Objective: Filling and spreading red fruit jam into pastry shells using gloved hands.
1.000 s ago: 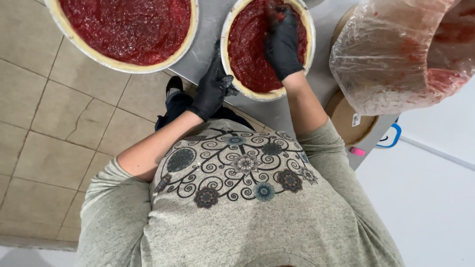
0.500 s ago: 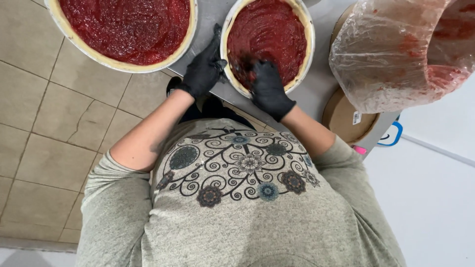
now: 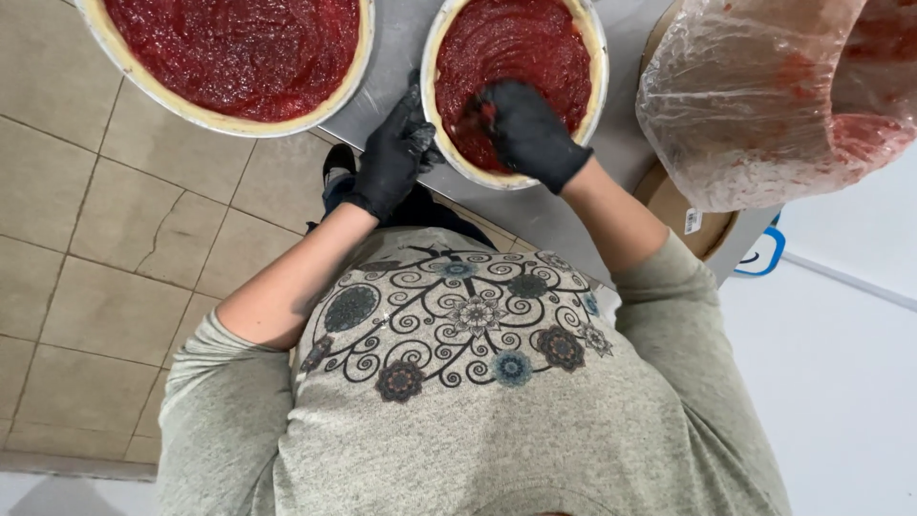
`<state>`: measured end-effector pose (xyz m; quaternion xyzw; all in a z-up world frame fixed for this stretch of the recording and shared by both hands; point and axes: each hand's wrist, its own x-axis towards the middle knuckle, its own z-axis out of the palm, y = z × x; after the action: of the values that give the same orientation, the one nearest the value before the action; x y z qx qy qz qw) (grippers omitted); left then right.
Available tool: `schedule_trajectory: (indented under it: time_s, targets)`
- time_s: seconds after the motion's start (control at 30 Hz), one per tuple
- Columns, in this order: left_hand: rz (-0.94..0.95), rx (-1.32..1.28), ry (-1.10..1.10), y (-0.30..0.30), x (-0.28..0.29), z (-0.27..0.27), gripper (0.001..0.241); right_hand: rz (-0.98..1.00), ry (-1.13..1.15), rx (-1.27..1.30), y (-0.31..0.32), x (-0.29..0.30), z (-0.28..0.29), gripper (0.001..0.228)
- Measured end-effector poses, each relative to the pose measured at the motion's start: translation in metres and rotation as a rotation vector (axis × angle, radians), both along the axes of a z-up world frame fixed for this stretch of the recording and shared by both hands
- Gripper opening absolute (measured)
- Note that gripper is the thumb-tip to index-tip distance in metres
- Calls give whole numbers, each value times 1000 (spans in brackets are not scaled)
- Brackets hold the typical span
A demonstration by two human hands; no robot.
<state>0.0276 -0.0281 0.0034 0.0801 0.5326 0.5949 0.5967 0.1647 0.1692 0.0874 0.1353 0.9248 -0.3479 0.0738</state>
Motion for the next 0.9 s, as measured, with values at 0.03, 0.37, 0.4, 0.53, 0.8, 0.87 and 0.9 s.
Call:
schedule_trajectory:
  time_s: [0.03, 0.37, 0.4, 0.53, 0.8, 0.87, 0.9]
  targets:
    - [34, 29, -49, 1, 4, -7, 60, -55, -13, -44, 5, -6, -10, 27]
    - [79, 83, -144, 3, 7, 0, 56, -186, 208, -28, 64, -13, -52, 59]
    - [78, 84, -145, 1, 8, 6, 56, -187, 208, -27, 69, -4, -56, 59]
    - [71, 154, -117, -10, 20, 6, 58, -345, 360, -127, 76, 20, -59, 44]
    - [-5, 161, 85, 0, -6, 12, 66, -419, 184, -10, -6, 6, -12, 40]
    - [-92, 259, 776, 3, -22, -16, 51, -317, 6, -208, -29, -5, 38, 32]
    - [-92, 259, 776, 8, -27, -11, 51, -318, 6, -208, -26, 10, 36, 32]
